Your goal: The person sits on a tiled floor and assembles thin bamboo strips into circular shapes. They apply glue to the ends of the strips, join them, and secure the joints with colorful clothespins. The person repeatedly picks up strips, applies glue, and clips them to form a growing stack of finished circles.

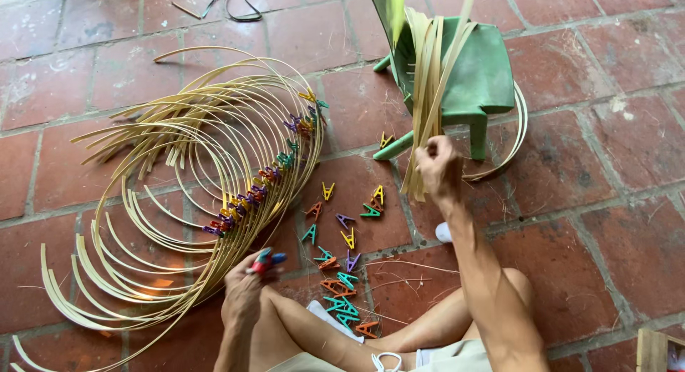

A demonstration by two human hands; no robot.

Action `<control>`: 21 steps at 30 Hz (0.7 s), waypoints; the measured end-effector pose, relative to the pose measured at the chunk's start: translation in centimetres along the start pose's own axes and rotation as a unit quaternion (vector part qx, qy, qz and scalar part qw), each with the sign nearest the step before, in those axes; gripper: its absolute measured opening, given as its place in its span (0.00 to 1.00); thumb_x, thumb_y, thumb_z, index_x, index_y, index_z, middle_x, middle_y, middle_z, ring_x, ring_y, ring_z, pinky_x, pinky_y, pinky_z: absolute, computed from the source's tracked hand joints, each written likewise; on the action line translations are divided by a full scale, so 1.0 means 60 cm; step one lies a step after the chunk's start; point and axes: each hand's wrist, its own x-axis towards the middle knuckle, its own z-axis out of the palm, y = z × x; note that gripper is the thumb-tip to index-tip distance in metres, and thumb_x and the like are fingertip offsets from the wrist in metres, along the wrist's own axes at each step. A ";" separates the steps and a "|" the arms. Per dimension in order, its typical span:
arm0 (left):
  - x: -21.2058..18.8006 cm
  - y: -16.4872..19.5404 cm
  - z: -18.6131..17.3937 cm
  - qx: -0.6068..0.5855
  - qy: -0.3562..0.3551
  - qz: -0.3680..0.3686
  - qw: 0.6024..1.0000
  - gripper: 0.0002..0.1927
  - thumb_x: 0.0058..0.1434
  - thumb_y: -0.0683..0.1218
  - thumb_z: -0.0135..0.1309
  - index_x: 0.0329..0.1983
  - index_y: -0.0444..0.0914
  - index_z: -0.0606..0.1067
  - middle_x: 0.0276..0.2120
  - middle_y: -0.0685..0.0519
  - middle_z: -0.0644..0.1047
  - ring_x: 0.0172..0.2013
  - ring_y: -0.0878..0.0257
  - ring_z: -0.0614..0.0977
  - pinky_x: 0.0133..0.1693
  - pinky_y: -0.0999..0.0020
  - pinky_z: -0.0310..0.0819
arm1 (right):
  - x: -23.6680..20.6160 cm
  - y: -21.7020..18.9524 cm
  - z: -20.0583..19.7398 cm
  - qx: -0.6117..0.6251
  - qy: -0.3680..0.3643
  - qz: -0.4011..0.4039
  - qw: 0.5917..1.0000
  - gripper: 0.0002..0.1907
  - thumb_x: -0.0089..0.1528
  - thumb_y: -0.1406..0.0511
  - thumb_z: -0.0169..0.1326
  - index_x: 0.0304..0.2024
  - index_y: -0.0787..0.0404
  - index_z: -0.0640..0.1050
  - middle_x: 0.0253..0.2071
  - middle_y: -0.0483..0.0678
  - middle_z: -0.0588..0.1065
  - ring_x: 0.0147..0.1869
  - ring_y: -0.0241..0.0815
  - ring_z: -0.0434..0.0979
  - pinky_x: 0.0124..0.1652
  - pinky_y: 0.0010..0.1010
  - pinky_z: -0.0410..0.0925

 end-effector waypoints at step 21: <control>-0.056 0.493 0.172 -0.267 -0.296 0.137 0.907 0.19 0.79 0.44 0.39 0.67 0.29 0.69 0.39 0.40 0.79 0.28 0.60 0.78 0.31 0.67 0.72 | -0.337 -0.025 -0.008 0.034 -0.110 -0.181 0.977 0.05 0.57 0.69 0.58 0.34 0.64 0.75 0.33 0.54 0.77 0.31 0.50 0.79 0.30 0.39 0.73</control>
